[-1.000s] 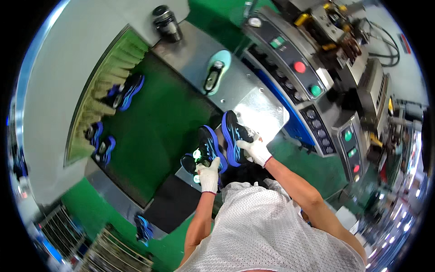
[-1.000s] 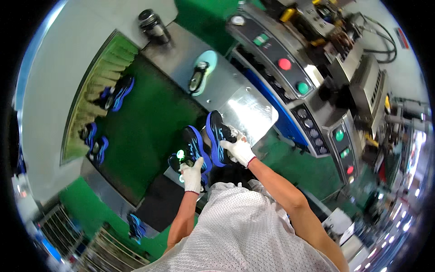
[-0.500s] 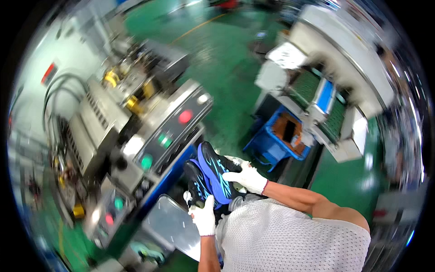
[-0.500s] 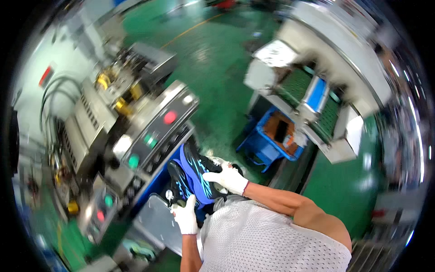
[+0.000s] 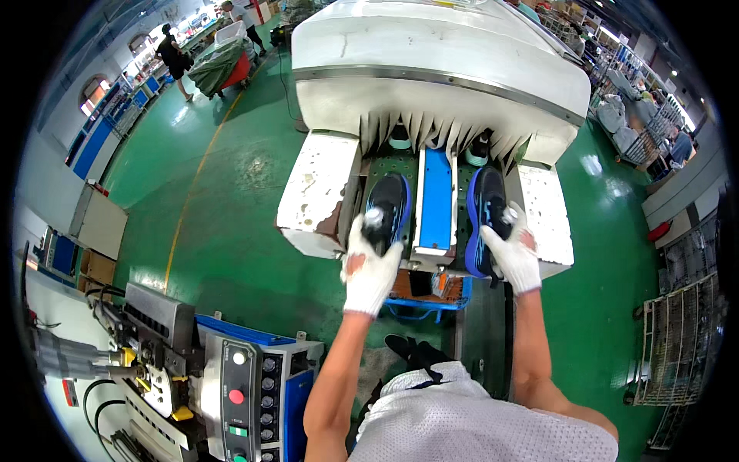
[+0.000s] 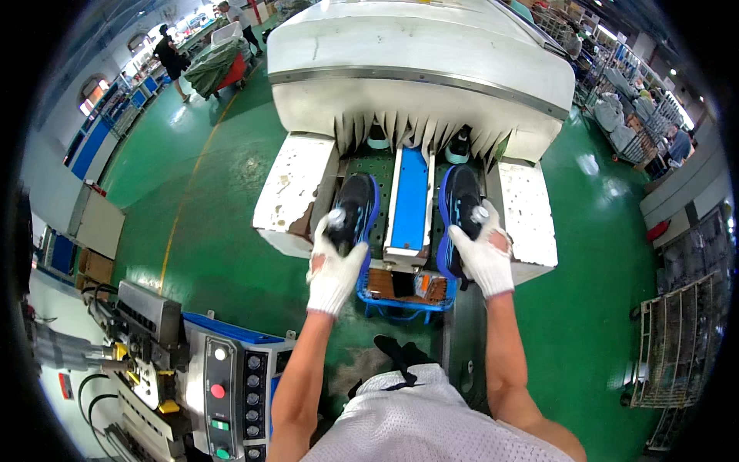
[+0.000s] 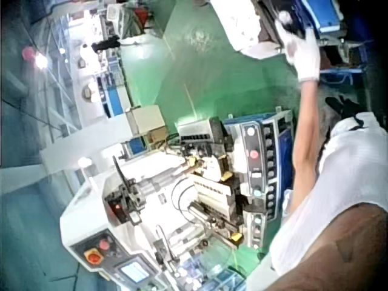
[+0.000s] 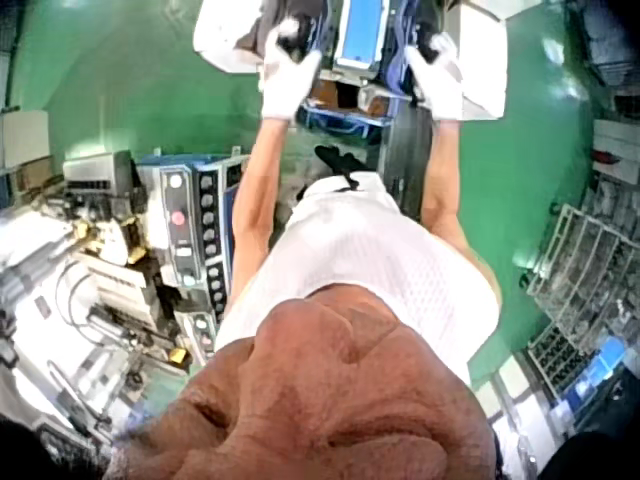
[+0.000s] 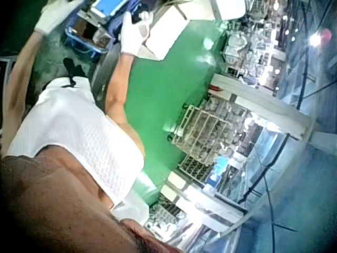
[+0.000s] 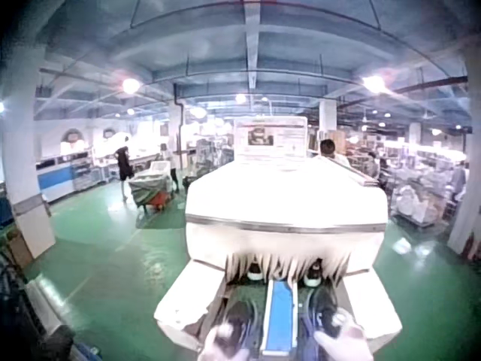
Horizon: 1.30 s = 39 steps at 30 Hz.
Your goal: The person operates a shoe finishing machine in a factory setting. They repeatedly pick up blue and black sneakers, place them into the machine's processing chamber, and then remove them to place them on a nearby metal table. The person wears white gloves and a white mesh shirt while performing this repetitive task.
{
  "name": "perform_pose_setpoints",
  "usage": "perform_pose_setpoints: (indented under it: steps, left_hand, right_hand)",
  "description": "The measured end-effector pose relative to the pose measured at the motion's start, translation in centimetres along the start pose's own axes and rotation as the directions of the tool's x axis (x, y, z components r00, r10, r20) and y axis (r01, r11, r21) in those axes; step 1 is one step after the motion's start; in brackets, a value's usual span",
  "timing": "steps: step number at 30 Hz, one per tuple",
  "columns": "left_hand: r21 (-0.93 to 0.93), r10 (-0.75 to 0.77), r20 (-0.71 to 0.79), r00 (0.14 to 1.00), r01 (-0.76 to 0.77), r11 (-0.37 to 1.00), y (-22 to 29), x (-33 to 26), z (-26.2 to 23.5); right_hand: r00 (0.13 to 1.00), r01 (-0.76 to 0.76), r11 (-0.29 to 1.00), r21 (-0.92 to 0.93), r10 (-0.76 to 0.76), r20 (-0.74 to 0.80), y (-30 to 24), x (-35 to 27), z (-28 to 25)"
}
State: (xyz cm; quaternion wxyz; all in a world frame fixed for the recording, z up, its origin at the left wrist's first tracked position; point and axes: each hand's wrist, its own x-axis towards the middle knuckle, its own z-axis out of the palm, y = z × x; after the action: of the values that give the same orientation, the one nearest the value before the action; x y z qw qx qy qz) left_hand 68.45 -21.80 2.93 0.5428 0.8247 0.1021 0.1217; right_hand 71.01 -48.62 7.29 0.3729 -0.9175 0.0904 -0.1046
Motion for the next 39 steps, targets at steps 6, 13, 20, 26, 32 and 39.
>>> perform_pose_setpoints:
  steps: [6,13,20,26,32,39]
  left_hand:
    - [0.202,-0.041,0.033,0.999,0.034,0.979,-2.5,12.7,7.3]
    - [-0.096,0.082,-0.015,0.997,-0.083,0.992,-6.7,-2.5,0.5]
    - [0.098,-0.599,-0.543,0.588,0.753,0.651,-17.6,-37.9,-11.0]
    - [-0.698,-0.515,-0.664,-0.542,0.697,0.166,-4.8,-68.6,-7.2]
    - [-0.443,-0.701,-0.6,-0.387,0.889,-0.112,-6.7,-79.8,6.5]
    - [-0.794,-0.51,-0.605,-0.611,0.513,0.328,-7.7,-81.1,13.5]
  right_hand:
    - [0.981,-0.119,0.979,-0.163,0.142,0.135,1.4,14.1,7.6]
    - [0.85,0.497,0.849,0.179,-0.435,-0.298,-3.8,6.0,6.7]
    - [0.351,0.162,0.819,0.551,-0.569,0.743,-10.2,-12.5,17.0]
    - [-0.37,0.284,0.668,0.688,-0.585,0.722,-10.0,-29.1,22.2]
    - [-0.327,0.42,0.723,0.548,-0.442,0.835,-5.3,-32.4,21.5]
    - [-0.378,0.567,0.745,0.351,-0.143,0.915,-0.6,-34.0,23.0]
